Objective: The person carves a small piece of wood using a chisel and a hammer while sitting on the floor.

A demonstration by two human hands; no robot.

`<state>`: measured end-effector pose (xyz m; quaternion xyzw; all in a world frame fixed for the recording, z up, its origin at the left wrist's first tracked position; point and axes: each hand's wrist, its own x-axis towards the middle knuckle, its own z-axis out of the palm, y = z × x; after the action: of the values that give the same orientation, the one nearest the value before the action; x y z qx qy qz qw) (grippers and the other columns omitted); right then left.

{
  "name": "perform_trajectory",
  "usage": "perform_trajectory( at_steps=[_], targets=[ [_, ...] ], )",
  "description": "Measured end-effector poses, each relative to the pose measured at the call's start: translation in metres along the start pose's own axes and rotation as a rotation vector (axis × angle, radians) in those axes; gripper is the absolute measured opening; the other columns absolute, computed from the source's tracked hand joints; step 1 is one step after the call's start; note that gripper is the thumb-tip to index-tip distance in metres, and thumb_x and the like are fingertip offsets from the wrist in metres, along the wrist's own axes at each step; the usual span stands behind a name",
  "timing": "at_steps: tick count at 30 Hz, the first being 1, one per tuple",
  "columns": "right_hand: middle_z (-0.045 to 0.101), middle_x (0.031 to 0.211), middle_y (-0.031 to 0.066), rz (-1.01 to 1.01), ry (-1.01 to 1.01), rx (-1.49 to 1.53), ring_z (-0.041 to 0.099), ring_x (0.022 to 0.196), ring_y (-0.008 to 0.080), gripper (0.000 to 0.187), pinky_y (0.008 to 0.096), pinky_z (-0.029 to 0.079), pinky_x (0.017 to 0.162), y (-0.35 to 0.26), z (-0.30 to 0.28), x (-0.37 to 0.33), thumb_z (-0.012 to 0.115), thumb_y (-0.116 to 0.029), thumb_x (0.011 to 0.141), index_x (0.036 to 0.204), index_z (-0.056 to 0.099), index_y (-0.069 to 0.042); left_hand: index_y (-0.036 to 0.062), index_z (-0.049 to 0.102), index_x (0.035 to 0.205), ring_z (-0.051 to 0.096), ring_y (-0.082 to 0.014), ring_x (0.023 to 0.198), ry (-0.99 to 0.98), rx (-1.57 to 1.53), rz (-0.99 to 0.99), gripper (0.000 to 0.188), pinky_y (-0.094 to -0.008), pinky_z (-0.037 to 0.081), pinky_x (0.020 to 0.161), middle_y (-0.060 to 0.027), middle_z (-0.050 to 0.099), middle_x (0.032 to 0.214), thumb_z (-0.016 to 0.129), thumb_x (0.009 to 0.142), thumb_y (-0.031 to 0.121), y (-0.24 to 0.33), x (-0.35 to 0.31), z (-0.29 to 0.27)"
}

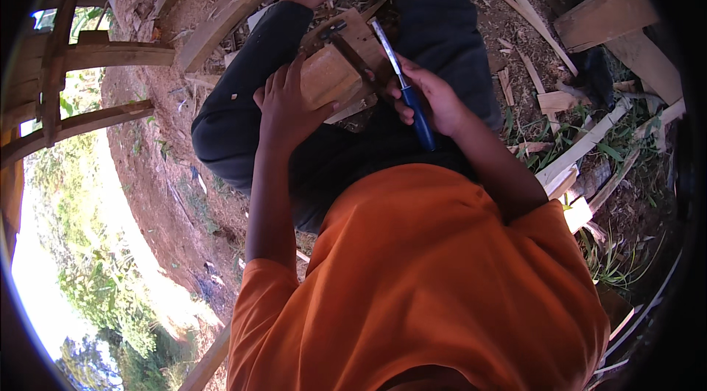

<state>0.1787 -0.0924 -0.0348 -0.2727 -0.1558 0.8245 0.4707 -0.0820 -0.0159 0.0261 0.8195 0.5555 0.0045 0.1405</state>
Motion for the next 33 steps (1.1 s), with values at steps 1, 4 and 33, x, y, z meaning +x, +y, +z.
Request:
perform_trajectory(
  at_steps=[1, 4, 33],
  targets=[
    [0.053, 0.093, 0.0035, -0.021, -0.006, -0.01, 0.052, 0.059, 0.0125, 0.06, 0.0277, 0.048, 0.056, 0.0, 0.0, -0.001, 0.041, -0.033, 0.105, 0.162, 0.026, -0.023, 0.0134, 0.038, 0.154, 0.047, -0.0355, 0.14, -0.014, -0.052, -0.004, 0.106, -0.0555, 0.028, 0.115, -0.0174, 0.053, 0.146, 0.09, 0.067, 0.048, 0.0, -0.003, 0.004],
    [0.054, 0.094, 0.0035, -0.057, 0.046, 0.002, 0.053, 0.061, 0.0125, 0.063, 0.029, 0.049, 0.061, -0.002, 0.002, -0.006, 0.042, -0.027, 0.102, 0.163, 0.025, -0.02, 0.0153, 0.035, 0.156, 0.044, -0.0355, 0.142, -0.011, -0.05, 0.045, 0.106, -0.0558, 0.026, 0.116, -0.0179, 0.046, 0.151, 0.089, 0.069, 0.043, -0.003, -0.012, 0.012],
    [0.067, 0.105, 0.0106, -0.255, -0.055, -1.38, 0.064, 0.104, 0.027, 0.032, 0.0399, 0.05, 0.093, -0.065, 0.049, -0.042, 0.07, -0.004, 0.086, 0.119, 0.07, -0.007, 0.0007, 0.058, 0.098, 0.06, -0.0059, 0.068, -0.061, -1.141, 0.012, 0.02, -0.0245, 0.051, 0.063, -0.0035, 0.064, 0.082, 0.059, 0.106, 0.019, 0.011, -0.033, -0.007]
  ],
)
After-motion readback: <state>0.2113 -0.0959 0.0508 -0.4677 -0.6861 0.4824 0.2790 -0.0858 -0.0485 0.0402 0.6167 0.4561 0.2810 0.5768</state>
